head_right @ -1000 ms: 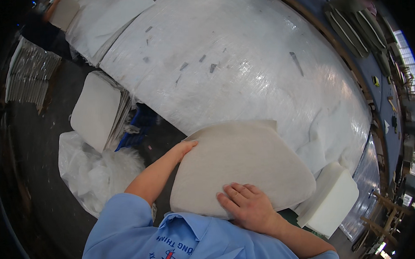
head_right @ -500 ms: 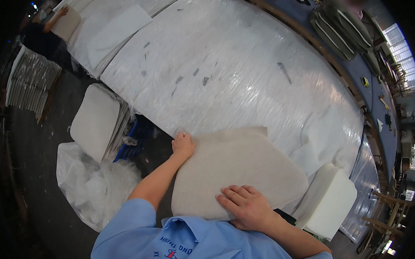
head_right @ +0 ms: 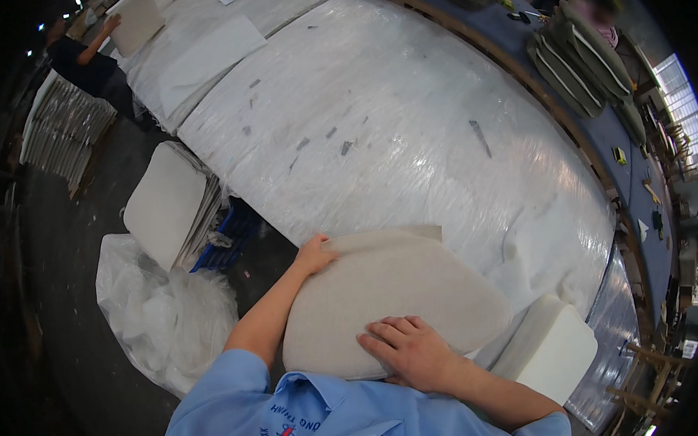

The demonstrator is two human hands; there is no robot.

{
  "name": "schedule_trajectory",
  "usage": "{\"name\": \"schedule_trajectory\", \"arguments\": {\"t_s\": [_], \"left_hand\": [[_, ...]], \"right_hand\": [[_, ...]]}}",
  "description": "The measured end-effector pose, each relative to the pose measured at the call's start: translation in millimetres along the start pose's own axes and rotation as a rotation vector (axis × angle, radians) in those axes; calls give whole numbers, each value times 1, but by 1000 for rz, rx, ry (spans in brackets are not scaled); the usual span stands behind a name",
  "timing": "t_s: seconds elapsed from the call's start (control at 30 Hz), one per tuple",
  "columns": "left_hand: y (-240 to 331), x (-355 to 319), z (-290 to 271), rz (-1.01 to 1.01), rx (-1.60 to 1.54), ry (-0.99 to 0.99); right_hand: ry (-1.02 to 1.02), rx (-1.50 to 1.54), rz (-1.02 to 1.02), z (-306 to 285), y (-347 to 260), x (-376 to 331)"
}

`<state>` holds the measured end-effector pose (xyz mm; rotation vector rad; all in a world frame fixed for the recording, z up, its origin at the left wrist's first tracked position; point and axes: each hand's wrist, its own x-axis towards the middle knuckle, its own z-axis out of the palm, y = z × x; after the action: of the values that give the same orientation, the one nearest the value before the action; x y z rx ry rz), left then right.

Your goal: The person inserts a white foam insert into a fabric pillow cover, adjusts the edges, and smooths the surface. The person repeats this process with multiple pillow covers and foam inserts on a large work table.

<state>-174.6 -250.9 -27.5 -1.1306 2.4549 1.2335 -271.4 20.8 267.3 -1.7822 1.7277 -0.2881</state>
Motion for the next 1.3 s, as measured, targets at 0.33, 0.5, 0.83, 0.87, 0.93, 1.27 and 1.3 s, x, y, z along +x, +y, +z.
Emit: {"name": "schedule_trajectory", "arguments": {"t_s": [0.33, 0.5, 0.83, 0.87, 0.93, 1.27, 1.3], "left_hand": [[16, -3, 0, 155, 38, -31], [18, -3, 3, 246, -35, 5], [21, 5, 7, 164, 0, -135], [22, 8, 6, 125, 45, -172], [30, 13, 8, 1, 148, -219], [64, 33, 25, -70, 301, -109], [69, 34, 26, -49, 302, -95]], "right_hand": [[-157, 282, 327, 26, 179, 128], [-274, 235, 427, 90, 217, 229], [-485, 87, 769, 84, 277, 193], [-434, 140, 815, 84, 279, 185], [-366, 249, 908, 82, 279, 172], [210, 273, 881, 104, 272, 136], [274, 270, 869, 108, 277, 131]]}}
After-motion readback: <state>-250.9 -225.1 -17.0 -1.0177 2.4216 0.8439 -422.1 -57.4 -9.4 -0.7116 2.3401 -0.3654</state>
